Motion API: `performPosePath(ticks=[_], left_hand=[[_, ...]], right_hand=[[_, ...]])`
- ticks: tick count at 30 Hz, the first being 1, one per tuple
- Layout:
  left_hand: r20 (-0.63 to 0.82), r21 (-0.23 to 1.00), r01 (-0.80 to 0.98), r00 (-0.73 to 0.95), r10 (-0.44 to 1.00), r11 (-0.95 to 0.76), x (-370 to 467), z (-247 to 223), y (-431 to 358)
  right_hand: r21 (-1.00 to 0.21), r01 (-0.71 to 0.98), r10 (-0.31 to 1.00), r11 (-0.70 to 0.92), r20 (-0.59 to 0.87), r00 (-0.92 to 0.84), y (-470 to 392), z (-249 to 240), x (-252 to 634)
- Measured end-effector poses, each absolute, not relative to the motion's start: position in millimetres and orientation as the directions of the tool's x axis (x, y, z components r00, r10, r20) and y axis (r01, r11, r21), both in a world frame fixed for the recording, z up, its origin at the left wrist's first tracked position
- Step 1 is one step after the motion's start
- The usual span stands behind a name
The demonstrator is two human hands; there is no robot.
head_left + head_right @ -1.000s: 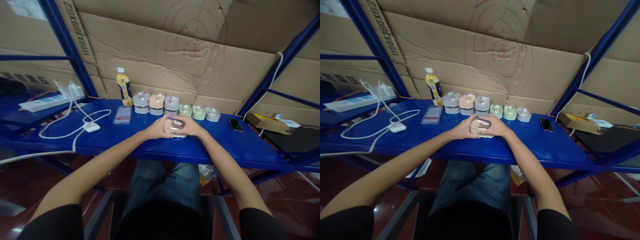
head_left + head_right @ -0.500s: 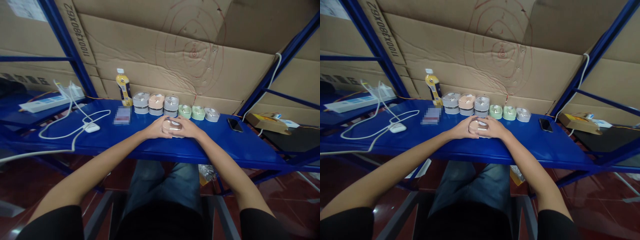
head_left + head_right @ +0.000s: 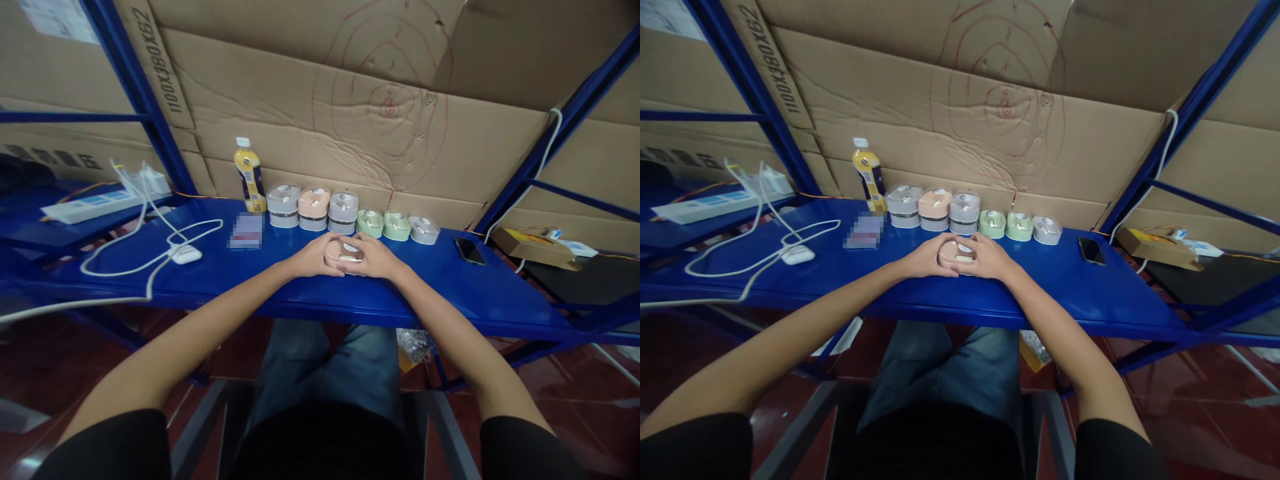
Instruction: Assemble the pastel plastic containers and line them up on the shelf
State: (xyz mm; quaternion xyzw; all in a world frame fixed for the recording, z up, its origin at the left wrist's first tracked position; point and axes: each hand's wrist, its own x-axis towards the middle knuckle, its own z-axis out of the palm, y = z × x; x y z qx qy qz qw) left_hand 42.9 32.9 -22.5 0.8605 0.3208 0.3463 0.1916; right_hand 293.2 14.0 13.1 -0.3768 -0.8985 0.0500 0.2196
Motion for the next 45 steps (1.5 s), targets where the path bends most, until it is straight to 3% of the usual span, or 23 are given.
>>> performPosePath(ticks=[7, 11, 14, 16, 20, 22, 25, 33, 35, 37, 39, 41, 45], left_hand=[[0.457, 0.549, 0.442, 0.552, 0.698, -0.709, 42, -22, 31], [0.528, 0.597, 0.39, 0.468, 0.709, -0.701, 36, -23, 32], [0.603, 0.62, 0.371, 0.339, 0.722, -0.691, 31, -23, 35], [0.62, 0.604, 0.413, 0.294, 0.727, -0.682, 30, -23, 37], [0.606, 0.546, 0.478, 0.342, 0.718, -0.688, 34, -24, 38], [0.599, 0.515, 0.499, 0.372, 0.709, -0.697, 37, -24, 37], [0.591, 0.486, 0.525, 0.391, 0.705, -0.699, 38, -24, 37], [0.555, 0.476, 0.558, 0.41, 0.724, -0.68, 36, -23, 36], [0.546, 0.476, 0.566, 0.411, 0.73, -0.674, 37, -22, 35], [0.543, 0.475, 0.57, 0.409, 0.733, -0.67, 37, -22, 35], [0.543, 0.472, 0.572, 0.411, 0.732, -0.671, 37, -22, 36], [0.543, 0.468, 0.573, 0.415, 0.73, -0.673, 37, -22, 36], [0.544, 0.459, 0.575, 0.421, 0.726, -0.677, 36, -23, 36]], right_hand=[[-0.356, 0.55, 0.651, 0.755, 0.309, -0.694, 31, 4, 314], [-0.421, 0.527, 0.673, 0.738, 0.405, -0.619, 34, 10, 321], [-0.469, 0.557, 0.719, 0.686, 0.553, -0.42, 43, 27, 347], [-0.494, 0.663, 0.745, 0.562, 0.651, -0.147, 54, 40, 373], [-0.579, 0.813, 0.65, 0.064, 0.642, 0.406, 84, 55, 420], [-0.582, 0.8, 0.624, -0.146, 0.574, 0.531, 96, 54, 431], [-0.527, 0.79, 0.643, -0.312, 0.495, 0.584, 108, 46, 431], [-0.427, 0.827, 0.608, -0.367, 0.563, 0.56, 110, 34, 423], [-0.341, 0.895, 0.596, -0.288, 0.668, 0.446, 102, 37, 417], [-0.169, 0.979, 0.645, -0.114, 0.737, 0.203, 94, 37, 402], [0.021, 0.992, 0.729, 0.123, 0.677, -0.105, 88, 33, 379], [0.117, 0.945, 0.781, 0.306, 0.537, -0.319, 87, 26, 352], [0.085, 0.916, 0.854, 0.393, 0.335, -0.398, 85, 15, 315]])
